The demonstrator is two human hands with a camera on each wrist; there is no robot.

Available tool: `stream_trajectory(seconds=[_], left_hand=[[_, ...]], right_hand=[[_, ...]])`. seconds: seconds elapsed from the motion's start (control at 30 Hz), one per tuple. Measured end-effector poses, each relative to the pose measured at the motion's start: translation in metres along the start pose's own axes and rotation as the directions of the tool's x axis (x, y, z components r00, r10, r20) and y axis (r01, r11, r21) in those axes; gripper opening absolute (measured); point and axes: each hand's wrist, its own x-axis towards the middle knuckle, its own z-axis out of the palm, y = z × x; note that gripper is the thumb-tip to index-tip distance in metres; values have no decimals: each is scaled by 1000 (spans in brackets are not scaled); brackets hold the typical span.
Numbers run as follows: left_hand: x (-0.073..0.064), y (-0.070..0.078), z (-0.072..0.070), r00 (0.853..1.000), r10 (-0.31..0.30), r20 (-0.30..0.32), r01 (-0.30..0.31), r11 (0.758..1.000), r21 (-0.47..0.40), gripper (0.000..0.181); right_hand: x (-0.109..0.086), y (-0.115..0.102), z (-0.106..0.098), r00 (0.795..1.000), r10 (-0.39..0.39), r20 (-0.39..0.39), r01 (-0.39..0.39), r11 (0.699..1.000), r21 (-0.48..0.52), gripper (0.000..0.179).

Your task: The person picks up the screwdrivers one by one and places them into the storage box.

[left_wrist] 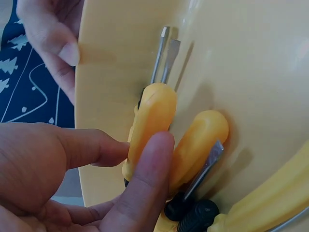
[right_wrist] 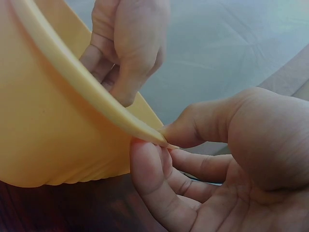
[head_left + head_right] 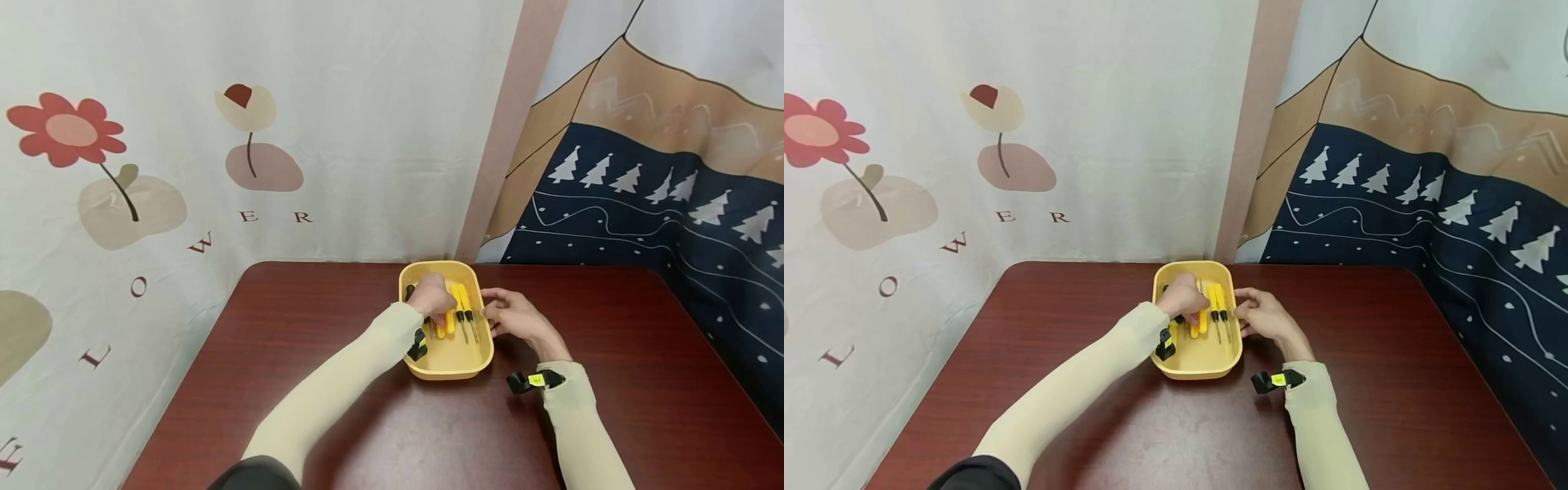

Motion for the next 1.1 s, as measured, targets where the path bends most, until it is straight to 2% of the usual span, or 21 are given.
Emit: stream_trajectory(seconds=[0.2,0.57,0.8,0.83,1.03,1.1], left_hand=[[-1,5,6,1000,-13,-25,14,999,42,15],[0,11,18,997,37,-65,-27,989,145,11],[-1,17,21,997,28,-79,-11,979,203,13],[3,16,23,997,17,-76,0,977,215,13],[7,16,26,997,5,-71,13,968,252,14],[2,18,25,997,17,-80,4,965,260,14]], right_hand=[[1,0,0,1000,13,-13,-13,1000,-8,57],[-1,-2,1,1000,-16,6,16,1000,3,57],[-1,-2,1,1000,-15,4,15,1000,-4,57],[-1,-2,1,1000,-15,3,15,1000,-5,57],[1,0,0,1000,-15,0,15,1000,-2,56],[0,-1,0,1000,-13,0,13,1000,-2,56]])
